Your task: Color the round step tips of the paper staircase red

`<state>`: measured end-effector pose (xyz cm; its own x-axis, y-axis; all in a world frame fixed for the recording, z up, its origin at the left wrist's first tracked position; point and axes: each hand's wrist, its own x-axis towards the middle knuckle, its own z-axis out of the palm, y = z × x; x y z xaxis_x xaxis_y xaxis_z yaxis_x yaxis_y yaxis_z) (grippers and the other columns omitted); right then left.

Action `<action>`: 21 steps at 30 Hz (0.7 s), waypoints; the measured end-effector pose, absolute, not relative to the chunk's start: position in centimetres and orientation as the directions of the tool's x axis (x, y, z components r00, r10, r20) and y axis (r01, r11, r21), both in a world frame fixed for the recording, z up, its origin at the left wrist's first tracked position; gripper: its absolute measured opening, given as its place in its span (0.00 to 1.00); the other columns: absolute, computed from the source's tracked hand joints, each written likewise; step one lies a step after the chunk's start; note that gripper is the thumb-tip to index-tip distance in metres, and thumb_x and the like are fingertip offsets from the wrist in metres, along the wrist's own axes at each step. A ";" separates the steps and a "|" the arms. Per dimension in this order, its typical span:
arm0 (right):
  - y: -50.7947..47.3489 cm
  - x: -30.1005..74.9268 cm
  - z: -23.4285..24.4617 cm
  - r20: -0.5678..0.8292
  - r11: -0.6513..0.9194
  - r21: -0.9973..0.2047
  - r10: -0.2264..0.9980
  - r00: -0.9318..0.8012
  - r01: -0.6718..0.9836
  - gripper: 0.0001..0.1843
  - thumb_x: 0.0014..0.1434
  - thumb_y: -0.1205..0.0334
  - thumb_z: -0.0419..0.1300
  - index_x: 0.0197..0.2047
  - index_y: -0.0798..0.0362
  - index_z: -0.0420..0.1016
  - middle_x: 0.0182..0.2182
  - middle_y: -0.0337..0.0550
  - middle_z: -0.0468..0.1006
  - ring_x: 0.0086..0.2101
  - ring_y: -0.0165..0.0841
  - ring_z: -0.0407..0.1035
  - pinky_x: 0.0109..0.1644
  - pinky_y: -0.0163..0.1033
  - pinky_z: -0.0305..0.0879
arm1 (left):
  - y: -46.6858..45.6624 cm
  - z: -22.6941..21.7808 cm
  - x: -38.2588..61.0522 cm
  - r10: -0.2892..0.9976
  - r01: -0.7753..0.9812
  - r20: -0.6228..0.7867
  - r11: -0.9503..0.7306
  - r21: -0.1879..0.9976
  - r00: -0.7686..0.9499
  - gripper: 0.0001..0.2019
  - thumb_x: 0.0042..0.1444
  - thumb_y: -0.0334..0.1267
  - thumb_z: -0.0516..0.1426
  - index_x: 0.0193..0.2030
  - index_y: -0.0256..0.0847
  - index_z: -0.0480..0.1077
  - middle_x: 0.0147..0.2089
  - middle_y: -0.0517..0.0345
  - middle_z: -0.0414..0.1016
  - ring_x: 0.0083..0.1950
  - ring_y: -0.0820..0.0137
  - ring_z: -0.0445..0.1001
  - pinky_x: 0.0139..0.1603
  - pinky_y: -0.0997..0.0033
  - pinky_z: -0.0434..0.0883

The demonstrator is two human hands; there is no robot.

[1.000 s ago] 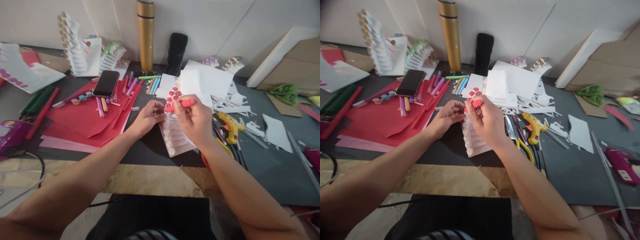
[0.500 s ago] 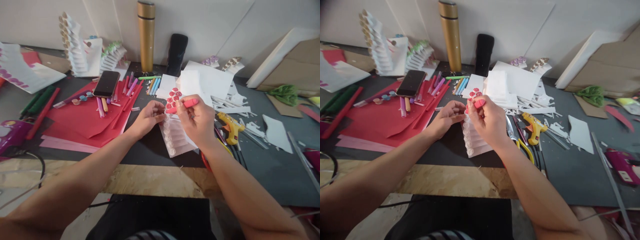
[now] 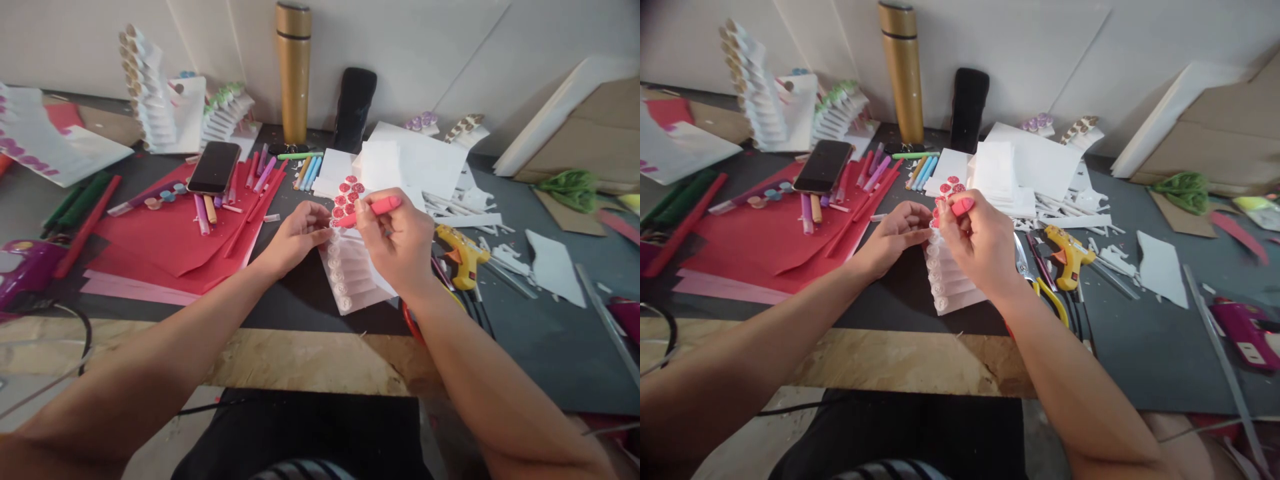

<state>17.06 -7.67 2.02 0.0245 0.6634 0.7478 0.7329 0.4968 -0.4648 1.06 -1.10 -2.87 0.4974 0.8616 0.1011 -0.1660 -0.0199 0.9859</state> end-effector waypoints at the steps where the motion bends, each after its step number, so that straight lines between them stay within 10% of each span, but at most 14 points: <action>1: -7.7 17.0 2.0 0.744 0.498 -0.471 0.668 0.025 0.728 0.08 0.65 0.59 0.57 0.34 0.52 0.69 0.21 0.31 0.69 0.20 0.20 0.57 0.26 0.31 0.57 | -1.1 -2.9 1.1 0.861 -0.166 0.100 -0.018 0.986 0.499 0.12 0.54 0.29 0.60 0.44 0.38 0.65 0.40 0.58 0.72 0.37 0.74 0.72 0.38 0.72 0.70; 21: -7.5 17.2 2.0 0.746 0.471 -0.473 0.664 0.054 0.745 0.08 0.64 0.59 0.57 0.33 0.52 0.68 0.19 0.30 0.65 0.19 0.20 0.56 0.27 0.32 0.58 | -0.9 -3.1 0.9 0.856 -0.163 0.120 -0.043 0.986 0.503 0.12 0.54 0.31 0.61 0.44 0.38 0.65 0.39 0.59 0.72 0.37 0.74 0.72 0.38 0.72 0.69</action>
